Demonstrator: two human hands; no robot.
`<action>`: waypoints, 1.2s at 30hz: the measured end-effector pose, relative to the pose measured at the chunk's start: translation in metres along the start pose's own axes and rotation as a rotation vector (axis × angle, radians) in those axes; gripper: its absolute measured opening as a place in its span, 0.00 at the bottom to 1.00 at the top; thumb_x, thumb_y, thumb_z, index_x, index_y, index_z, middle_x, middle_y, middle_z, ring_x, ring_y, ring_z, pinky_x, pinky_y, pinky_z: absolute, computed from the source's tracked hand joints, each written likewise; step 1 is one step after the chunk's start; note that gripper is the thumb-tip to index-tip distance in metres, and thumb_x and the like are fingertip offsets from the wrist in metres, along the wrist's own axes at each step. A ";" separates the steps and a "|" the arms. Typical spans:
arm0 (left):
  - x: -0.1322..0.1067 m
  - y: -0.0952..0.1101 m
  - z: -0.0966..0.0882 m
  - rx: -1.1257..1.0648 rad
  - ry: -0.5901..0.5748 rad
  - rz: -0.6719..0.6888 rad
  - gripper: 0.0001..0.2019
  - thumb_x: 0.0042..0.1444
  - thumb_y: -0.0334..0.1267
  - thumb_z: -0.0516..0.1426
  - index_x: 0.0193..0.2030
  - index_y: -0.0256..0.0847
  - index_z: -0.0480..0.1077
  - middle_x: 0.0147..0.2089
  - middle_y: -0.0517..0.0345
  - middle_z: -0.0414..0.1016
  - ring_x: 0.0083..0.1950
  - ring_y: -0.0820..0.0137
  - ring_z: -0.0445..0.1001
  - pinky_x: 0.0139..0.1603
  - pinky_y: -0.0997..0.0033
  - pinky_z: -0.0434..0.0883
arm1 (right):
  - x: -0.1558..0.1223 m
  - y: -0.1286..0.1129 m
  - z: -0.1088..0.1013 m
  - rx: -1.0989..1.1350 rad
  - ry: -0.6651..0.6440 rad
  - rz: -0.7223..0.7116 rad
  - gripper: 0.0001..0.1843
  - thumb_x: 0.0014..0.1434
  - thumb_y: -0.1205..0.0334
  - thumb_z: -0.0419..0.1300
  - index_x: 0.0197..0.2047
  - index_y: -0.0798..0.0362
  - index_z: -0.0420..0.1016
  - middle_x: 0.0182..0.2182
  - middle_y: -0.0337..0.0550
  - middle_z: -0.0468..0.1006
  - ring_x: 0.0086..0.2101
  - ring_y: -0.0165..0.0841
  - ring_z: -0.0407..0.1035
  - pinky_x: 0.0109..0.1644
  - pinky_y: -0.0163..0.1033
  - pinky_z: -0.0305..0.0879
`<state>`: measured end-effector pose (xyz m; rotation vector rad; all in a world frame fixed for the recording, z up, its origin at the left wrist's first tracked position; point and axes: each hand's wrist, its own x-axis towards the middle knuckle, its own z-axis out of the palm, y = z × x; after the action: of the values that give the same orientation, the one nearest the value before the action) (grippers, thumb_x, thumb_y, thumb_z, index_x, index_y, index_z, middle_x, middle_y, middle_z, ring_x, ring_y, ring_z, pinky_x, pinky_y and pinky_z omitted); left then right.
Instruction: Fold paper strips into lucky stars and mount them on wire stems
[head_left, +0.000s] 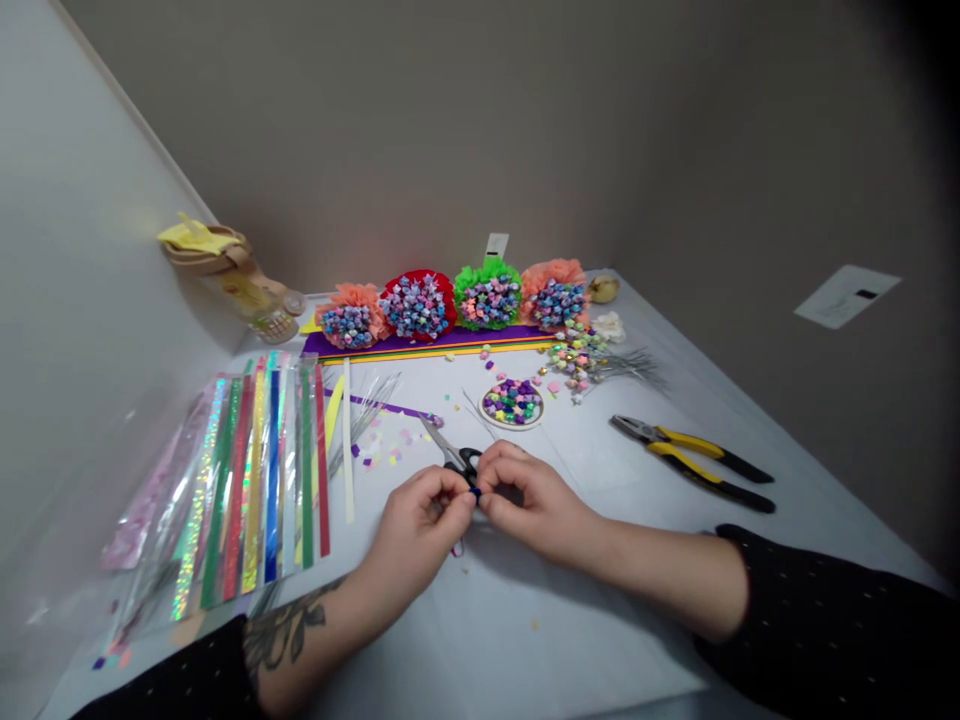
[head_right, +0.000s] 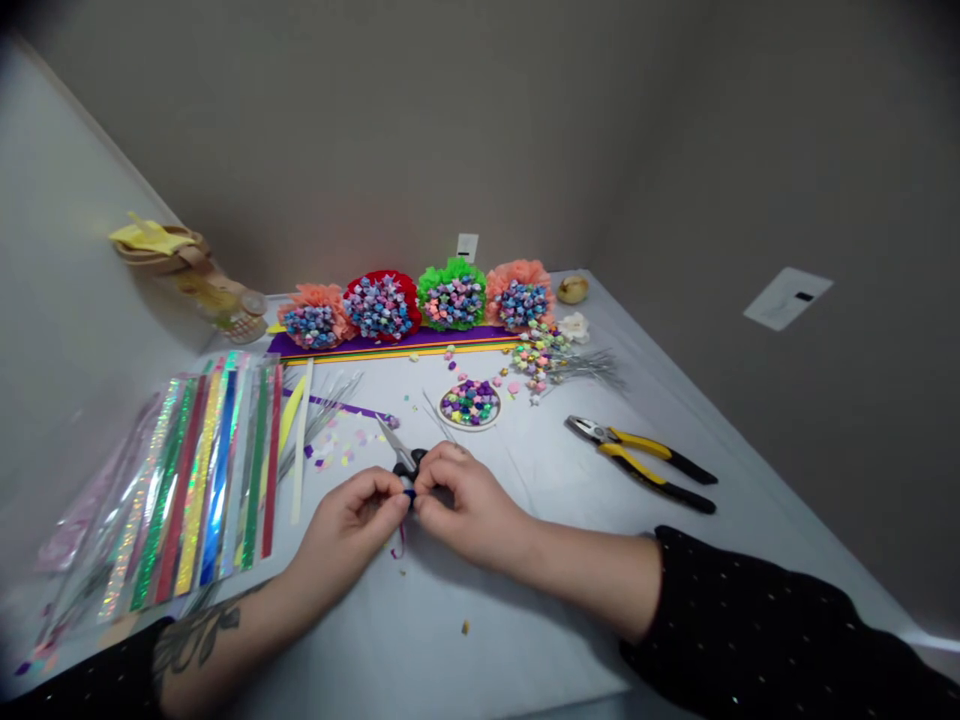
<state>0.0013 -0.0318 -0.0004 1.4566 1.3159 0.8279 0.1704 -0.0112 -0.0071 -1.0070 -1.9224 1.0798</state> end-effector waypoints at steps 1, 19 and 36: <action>0.000 0.000 0.000 0.005 -0.009 -0.003 0.05 0.52 0.36 0.54 0.28 0.38 0.68 0.26 0.62 0.66 0.27 0.75 0.64 0.28 0.77 0.62 | 0.000 0.000 0.000 -0.008 0.004 -0.001 0.06 0.50 0.73 0.55 0.26 0.54 0.67 0.31 0.41 0.68 0.35 0.32 0.65 0.39 0.37 0.63; -0.003 0.002 -0.001 0.023 0.045 0.082 0.05 0.52 0.36 0.56 0.28 0.39 0.70 0.29 0.60 0.68 0.26 0.75 0.66 0.25 0.79 0.64 | -0.006 0.000 -0.002 -0.305 0.246 -0.197 0.04 0.53 0.68 0.59 0.31 0.50 0.67 0.48 0.47 0.65 0.53 0.43 0.55 0.57 0.56 0.53; -0.006 -0.002 -0.003 0.046 0.068 0.132 0.09 0.50 0.35 0.59 0.21 0.37 0.70 0.23 0.59 0.70 0.24 0.74 0.68 0.26 0.77 0.64 | -0.010 -0.004 0.002 -0.032 0.179 -0.183 0.05 0.52 0.71 0.57 0.30 0.52 0.70 0.40 0.46 0.68 0.44 0.36 0.65 0.48 0.43 0.63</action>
<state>-0.0032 -0.0370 -0.0009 1.5767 1.3073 0.9464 0.1725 -0.0220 -0.0064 -0.8943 -1.8507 0.8297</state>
